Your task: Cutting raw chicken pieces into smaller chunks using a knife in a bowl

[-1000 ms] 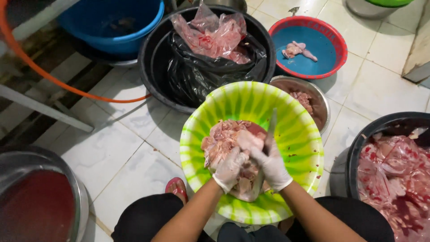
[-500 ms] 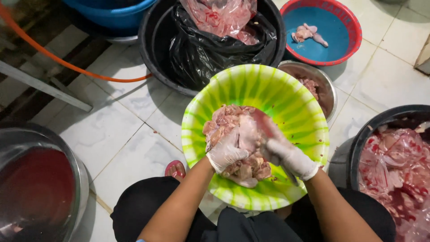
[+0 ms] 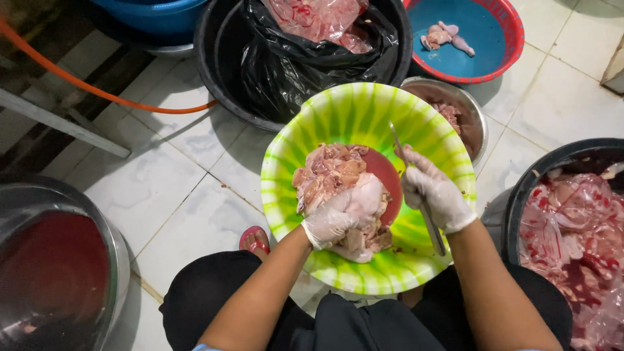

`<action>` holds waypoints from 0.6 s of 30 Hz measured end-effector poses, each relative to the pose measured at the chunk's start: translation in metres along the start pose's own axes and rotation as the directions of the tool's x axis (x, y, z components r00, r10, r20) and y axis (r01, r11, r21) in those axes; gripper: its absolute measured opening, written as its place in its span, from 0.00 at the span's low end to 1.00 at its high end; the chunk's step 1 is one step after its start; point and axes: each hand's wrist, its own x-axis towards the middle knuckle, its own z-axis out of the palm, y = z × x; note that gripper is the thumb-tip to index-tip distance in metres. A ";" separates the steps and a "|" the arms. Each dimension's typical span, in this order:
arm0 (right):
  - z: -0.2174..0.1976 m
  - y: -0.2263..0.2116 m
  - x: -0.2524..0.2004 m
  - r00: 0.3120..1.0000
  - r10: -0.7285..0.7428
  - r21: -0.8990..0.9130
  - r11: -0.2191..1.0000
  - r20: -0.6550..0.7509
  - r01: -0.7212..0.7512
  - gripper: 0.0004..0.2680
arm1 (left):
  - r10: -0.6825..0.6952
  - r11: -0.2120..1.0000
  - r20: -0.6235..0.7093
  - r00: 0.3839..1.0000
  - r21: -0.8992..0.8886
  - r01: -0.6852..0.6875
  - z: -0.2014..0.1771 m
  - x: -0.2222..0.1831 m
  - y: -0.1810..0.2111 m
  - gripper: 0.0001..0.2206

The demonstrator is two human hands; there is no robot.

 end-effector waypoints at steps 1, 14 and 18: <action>0.009 -0.005 -0.010 1.000 -0.002 -0.001 1.000 0.003 0.002 0.18 | 0.004 1.000 0.000 1.000 0.001 -0.004 -0.003 0.002 0.000 0.25; -0.056 0.008 0.021 1.000 0.016 0.233 0.972 -0.022 -0.011 0.14 | -0.008 1.000 0.161 0.987 0.009 0.007 -0.065 0.035 -0.045 0.15; -0.100 -0.036 -0.002 0.996 0.021 0.731 0.680 -0.091 0.053 0.10 | -0.033 0.897 -0.161 0.986 0.430 0.100 -0.052 0.034 -0.044 0.11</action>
